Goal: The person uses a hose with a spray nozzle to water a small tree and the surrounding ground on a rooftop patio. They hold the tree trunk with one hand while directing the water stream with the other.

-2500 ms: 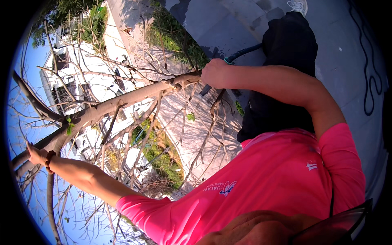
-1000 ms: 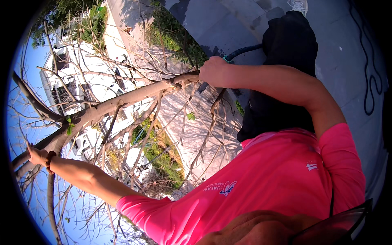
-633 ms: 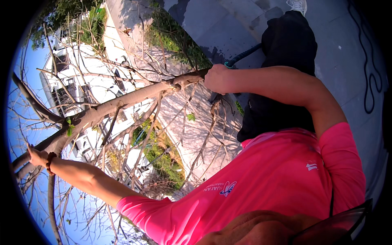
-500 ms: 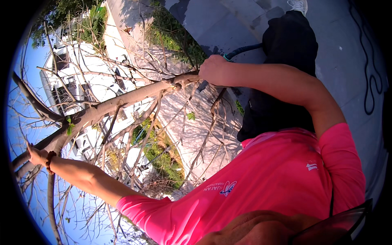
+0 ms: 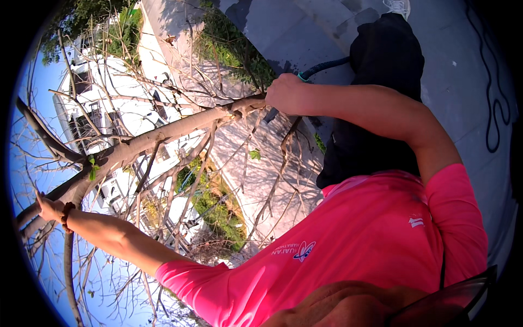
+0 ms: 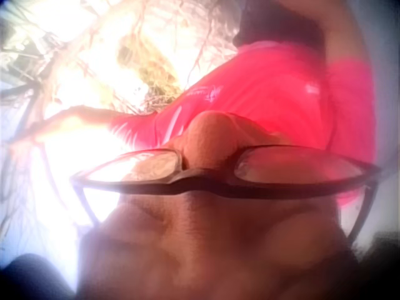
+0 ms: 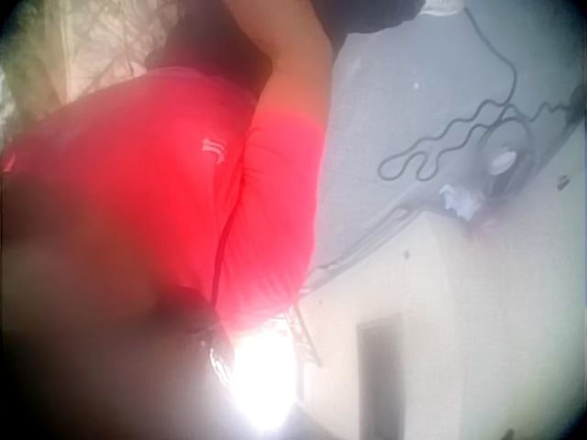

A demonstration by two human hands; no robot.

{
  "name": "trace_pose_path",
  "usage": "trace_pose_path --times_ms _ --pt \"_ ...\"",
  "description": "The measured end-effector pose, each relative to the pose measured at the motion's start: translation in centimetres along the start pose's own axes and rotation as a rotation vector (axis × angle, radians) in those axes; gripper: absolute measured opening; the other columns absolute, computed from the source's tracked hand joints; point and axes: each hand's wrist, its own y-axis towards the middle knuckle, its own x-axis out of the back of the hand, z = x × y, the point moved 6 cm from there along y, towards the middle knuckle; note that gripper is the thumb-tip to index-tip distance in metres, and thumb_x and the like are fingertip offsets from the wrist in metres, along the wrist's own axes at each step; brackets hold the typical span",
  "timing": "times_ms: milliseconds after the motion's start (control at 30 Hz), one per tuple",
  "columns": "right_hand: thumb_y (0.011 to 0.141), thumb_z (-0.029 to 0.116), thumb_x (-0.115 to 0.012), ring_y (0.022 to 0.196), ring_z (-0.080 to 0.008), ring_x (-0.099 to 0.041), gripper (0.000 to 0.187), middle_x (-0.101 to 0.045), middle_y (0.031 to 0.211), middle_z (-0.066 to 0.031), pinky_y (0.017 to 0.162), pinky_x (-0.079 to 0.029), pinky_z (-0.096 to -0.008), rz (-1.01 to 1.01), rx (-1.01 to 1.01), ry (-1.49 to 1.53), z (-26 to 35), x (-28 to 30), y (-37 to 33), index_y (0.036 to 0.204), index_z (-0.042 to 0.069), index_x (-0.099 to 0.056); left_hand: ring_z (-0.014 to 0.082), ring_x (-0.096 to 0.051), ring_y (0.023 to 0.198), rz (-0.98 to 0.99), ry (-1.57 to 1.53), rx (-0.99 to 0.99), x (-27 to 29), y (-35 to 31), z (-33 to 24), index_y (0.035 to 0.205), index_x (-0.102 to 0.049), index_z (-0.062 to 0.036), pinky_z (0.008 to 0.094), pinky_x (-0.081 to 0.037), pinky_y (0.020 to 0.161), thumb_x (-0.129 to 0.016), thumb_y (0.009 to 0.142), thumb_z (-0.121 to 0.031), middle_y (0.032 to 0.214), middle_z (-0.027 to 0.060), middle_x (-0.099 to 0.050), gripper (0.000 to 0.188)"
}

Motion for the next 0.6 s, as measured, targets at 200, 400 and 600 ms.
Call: trace_pose_path --times_ms 200,400,600 --pt "0.082 0.015 -0.067 0.09 -0.0266 -0.074 0.011 -0.076 0.091 -0.0075 0.07 -0.057 -0.0393 -0.093 0.001 0.012 -0.3 -0.2 0.4 0.085 0.012 -0.077 0.0248 -0.066 0.083 0.004 0.049 0.016 0.5 0.7 0.1 0.095 -0.067 0.0129 0.0389 -0.054 0.077 -0.091 0.071 -0.022 0.093 0.017 -0.072 0.048" --pt "0.084 0.024 -0.073 0.087 -0.0255 -0.073 0.013 -0.075 0.09 -0.0035 0.067 -0.056 -0.041 0.262 0.083 -0.047 1.6 -2.2 -0.3 0.09 0.013 -0.078 0.0253 -0.065 0.083 0.001 0.046 0.028 1.1 2.0 1.3 0.096 -0.067 0.0132 0.0397 -0.053 0.078 -0.089 0.073 -0.02 0.094 0.0175 -0.071 0.046" --pt "0.08 0.014 -0.07 0.086 -0.0281 -0.074 0.009 -0.075 0.085 -0.008 0.068 -0.057 -0.0411 -0.149 -0.072 0.056 -1.2 1.5 0.2 0.084 0.011 -0.077 0.0258 -0.066 0.082 0.015 -0.056 -0.013 -0.4 1.2 1.0 0.09 -0.071 0.0106 0.0391 -0.054 0.079 -0.084 0.078 -0.014 0.09 0.0168 -0.071 0.03"
